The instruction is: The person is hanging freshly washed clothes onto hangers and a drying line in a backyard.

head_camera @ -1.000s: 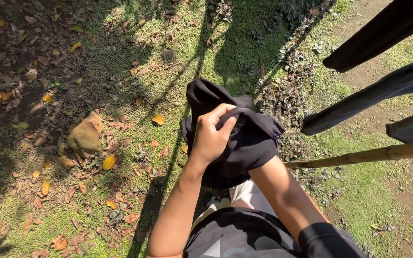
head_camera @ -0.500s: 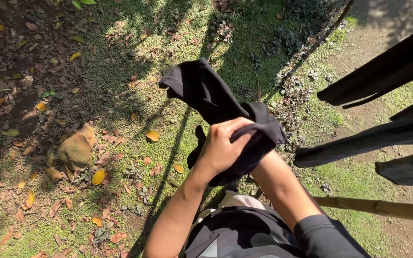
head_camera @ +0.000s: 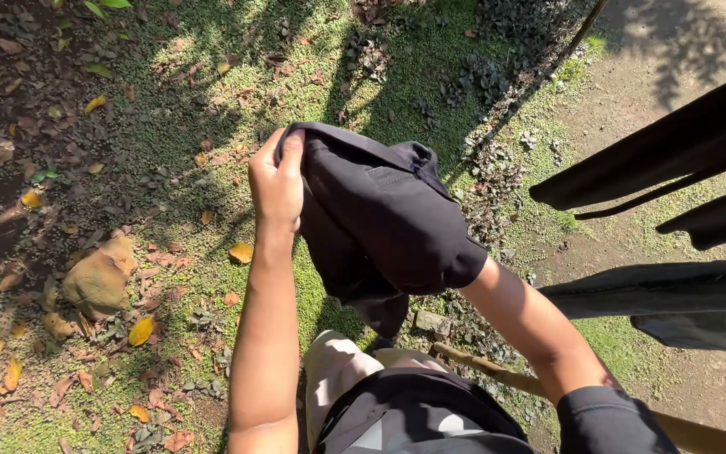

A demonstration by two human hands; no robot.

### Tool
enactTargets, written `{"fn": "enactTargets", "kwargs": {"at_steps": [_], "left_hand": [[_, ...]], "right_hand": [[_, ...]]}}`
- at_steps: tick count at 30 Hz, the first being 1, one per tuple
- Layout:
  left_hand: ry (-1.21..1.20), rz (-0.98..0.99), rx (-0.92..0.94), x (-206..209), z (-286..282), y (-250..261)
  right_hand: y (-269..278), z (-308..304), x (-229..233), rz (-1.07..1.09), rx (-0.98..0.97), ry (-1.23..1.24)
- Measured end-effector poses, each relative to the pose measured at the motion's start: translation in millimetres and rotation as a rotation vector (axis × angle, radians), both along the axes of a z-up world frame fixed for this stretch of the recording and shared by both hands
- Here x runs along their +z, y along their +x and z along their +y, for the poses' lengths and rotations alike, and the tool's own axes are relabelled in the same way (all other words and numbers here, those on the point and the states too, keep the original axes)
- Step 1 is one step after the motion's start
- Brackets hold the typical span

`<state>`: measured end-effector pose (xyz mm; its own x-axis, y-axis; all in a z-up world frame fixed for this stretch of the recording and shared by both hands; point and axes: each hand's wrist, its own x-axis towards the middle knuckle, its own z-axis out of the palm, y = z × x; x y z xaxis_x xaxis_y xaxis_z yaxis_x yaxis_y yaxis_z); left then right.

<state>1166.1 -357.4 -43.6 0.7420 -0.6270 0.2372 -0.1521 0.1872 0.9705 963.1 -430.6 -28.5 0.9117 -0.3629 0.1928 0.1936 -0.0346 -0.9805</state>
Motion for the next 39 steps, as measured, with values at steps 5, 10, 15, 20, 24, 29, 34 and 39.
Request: {"fn": "enactTargets", "kwargs": {"at_steps": [5, 10, 15, 20, 24, 29, 34, 39], "left_hand": [[-0.218, 0.221, -0.044, 5.3, -29.3, 24.7], [-0.178, 0.083, -0.224, 29.6, -64.1, 25.9], [-0.019, -0.166, -0.459, 56.7, -99.4, 47.4], [0.232, 0.057, -0.464, 39.5, -136.6, 110.1], [-0.063, 0.237, -0.222, -9.1, -163.9, 183.9], [-0.47, 0.353, 0.018, 3.5, -173.8, 204.1], [-0.557, 0.367, 0.174, 37.1, -151.2, 243.7], [-0.661, 0.246, 0.218, 47.2, -128.3, 266.3]], "right_hand": [[17.5, -17.4, 72.6, -0.033, 0.004, 0.032], [35.5, -51.1, 85.9, -0.085, -0.013, 0.086], [58.9, -118.4, 12.8, -0.097, -0.136, 0.269], [92.7, -142.5, 22.5, 0.032, -0.181, 0.088], [95.6, -160.1, 44.3, 0.174, -0.211, -0.1], [83.6, -202.0, 30.4, 0.23, -0.085, -0.321], [34.0, -263.0, 65.3, 0.01, 0.24, -0.201], [-29.5, -373.3, 74.6, -0.138, 0.411, -0.66]]}}
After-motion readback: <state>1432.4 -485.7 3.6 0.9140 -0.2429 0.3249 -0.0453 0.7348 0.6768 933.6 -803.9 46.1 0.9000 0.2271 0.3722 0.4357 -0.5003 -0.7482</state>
